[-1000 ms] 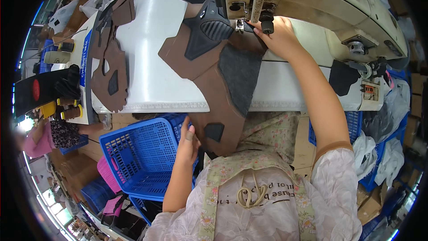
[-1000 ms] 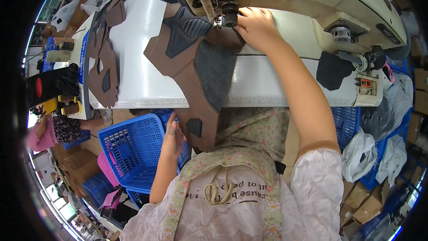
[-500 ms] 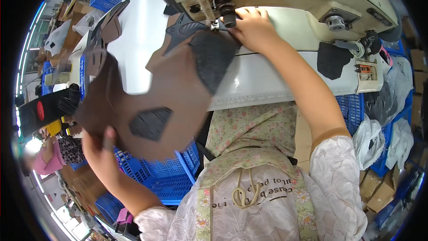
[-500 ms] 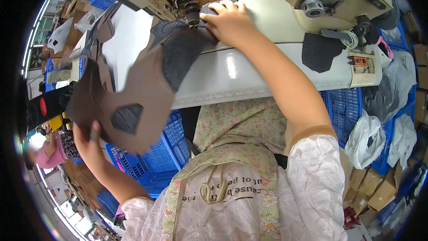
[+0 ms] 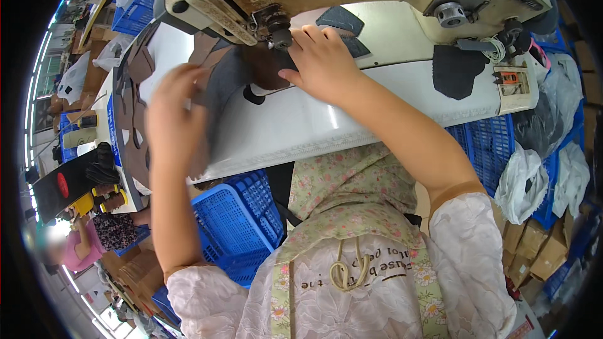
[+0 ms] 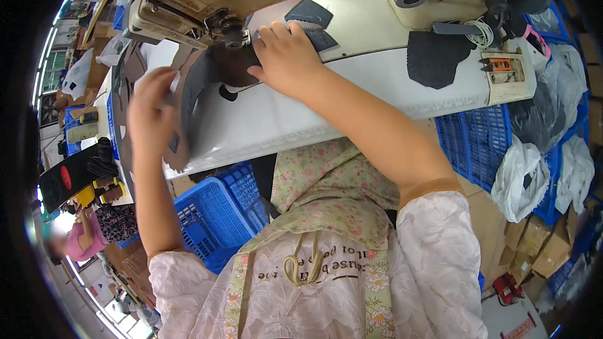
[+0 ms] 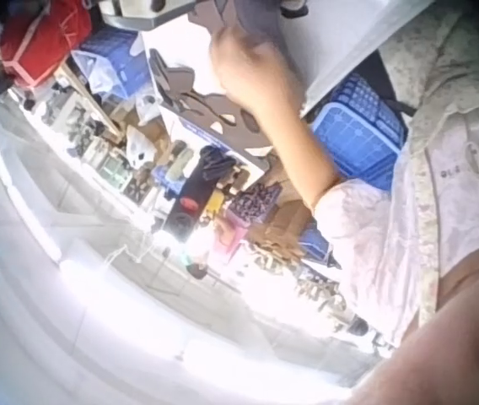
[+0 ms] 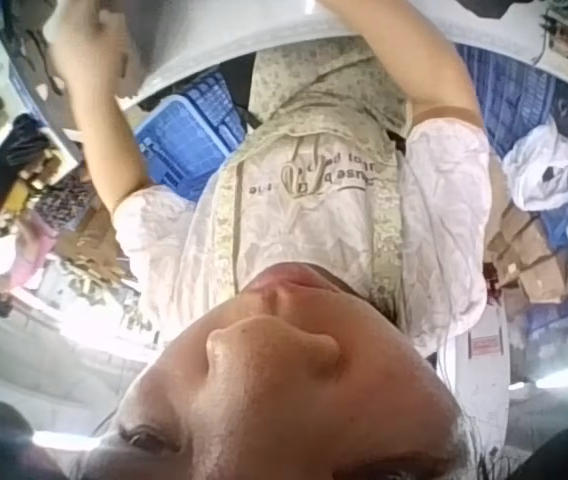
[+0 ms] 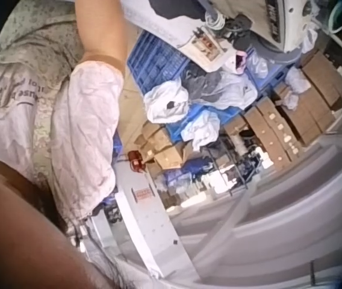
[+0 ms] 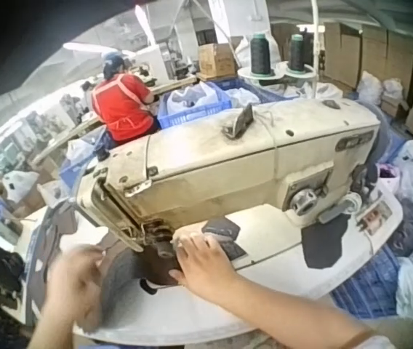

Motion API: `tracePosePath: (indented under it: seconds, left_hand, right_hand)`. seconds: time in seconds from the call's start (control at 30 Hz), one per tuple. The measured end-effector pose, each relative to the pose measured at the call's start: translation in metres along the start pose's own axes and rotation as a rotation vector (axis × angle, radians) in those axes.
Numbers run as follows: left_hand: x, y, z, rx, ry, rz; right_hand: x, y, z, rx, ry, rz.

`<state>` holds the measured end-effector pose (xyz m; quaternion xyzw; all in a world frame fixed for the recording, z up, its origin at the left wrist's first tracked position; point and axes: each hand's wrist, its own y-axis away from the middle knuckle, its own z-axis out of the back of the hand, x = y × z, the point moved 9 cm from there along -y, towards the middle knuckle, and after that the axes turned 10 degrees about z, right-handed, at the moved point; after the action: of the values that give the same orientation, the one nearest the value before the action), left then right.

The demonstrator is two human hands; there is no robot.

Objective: The recorder uses an industrial sewing machine to stitch together components of a shoe upper.

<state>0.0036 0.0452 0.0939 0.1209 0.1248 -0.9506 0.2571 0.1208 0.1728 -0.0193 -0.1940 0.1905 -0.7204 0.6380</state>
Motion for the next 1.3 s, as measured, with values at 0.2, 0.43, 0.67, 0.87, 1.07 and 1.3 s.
tracePosePath:
  seconds: [0.2, 0.43, 0.67, 0.87, 1.07, 1.3]
  left_hand:
    - [-0.062, 0.014, -0.100, 0.012, -0.812, -0.330]
    - [-0.053, 0.007, -0.130, 0.017, -0.865, -0.371]
    - [-0.048, 0.002, -0.120, 0.043, -0.511, -0.300]
    - [-0.038, 0.003, -0.114, 0.036, -0.327, -0.285]
    - [-0.028, 0.001, -0.113, 0.030, -0.233, -0.275]
    - [-0.026, 0.002, -0.114, 0.023, -0.204, -0.265]
  right_hand:
    - [-0.002, -0.009, 0.012, 0.002, -0.120, 0.174]
    - [0.005, -0.018, -0.005, 0.432, -0.115, 0.304]
    - [0.005, -0.005, -0.002, 0.030, -0.105, 0.370]
    - [-0.006, -0.001, 0.002, -0.060, -0.104, 0.439]
    - [-0.013, -0.006, -0.001, 0.016, -0.126, 0.429]
    - [-0.022, -0.007, -0.006, 0.031, -0.192, 0.378]
